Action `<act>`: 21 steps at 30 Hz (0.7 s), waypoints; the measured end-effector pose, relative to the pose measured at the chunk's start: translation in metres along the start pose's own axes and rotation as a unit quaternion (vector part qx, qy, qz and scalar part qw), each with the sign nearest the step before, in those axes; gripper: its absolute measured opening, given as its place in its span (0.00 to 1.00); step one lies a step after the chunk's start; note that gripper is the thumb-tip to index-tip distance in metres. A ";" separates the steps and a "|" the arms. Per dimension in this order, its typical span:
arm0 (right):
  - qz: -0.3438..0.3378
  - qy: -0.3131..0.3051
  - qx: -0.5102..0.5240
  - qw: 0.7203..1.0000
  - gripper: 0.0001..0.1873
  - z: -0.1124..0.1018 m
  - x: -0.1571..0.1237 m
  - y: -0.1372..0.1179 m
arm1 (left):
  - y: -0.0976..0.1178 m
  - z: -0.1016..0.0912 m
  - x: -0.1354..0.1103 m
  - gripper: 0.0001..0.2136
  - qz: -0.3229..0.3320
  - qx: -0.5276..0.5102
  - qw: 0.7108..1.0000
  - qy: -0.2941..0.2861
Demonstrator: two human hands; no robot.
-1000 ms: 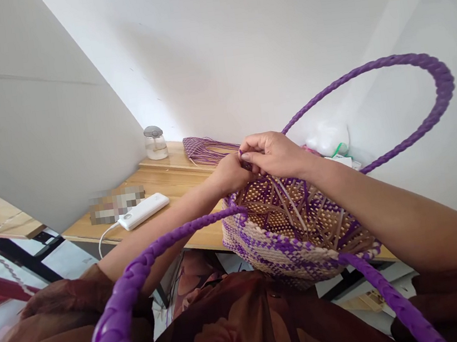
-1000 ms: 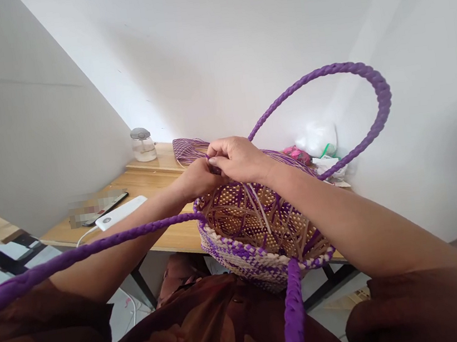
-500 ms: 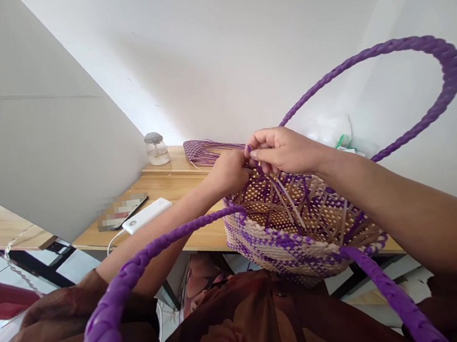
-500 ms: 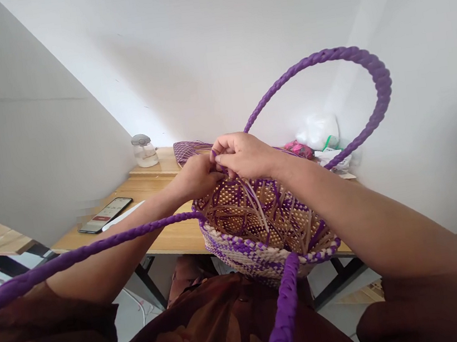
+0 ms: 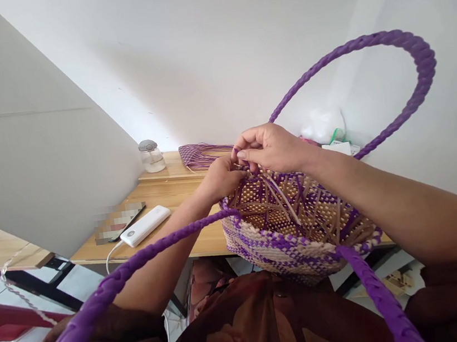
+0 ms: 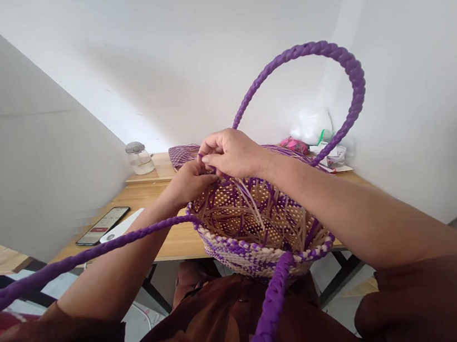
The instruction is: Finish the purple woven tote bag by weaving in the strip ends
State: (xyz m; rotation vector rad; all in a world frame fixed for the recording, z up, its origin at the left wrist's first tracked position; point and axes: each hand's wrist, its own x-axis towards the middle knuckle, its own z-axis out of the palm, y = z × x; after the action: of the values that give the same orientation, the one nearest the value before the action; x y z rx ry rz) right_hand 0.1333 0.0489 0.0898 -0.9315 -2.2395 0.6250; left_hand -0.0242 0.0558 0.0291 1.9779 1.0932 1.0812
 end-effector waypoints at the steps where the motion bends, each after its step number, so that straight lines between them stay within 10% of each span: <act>1: -0.014 0.005 -0.015 1.000 0.07 0.001 -0.001 -0.001 | 0.000 0.000 0.000 0.04 -0.007 0.001 1.000 0.007; 14: -0.018 0.019 -0.097 0.995 0.12 0.000 0.000 -0.002 | -0.002 -0.002 0.001 0.07 0.010 0.031 0.999 0.006; 21: -0.030 0.023 -0.163 0.986 0.11 -0.002 -0.008 -0.007 | 0.007 -0.010 0.003 0.05 0.039 0.213 0.976 0.021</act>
State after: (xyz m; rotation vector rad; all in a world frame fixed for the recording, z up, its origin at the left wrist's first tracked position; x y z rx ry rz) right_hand 0.1361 0.0384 0.0925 -1.0183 -2.3598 0.2075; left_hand -0.0297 0.0569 0.0406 2.3547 1.3696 0.9935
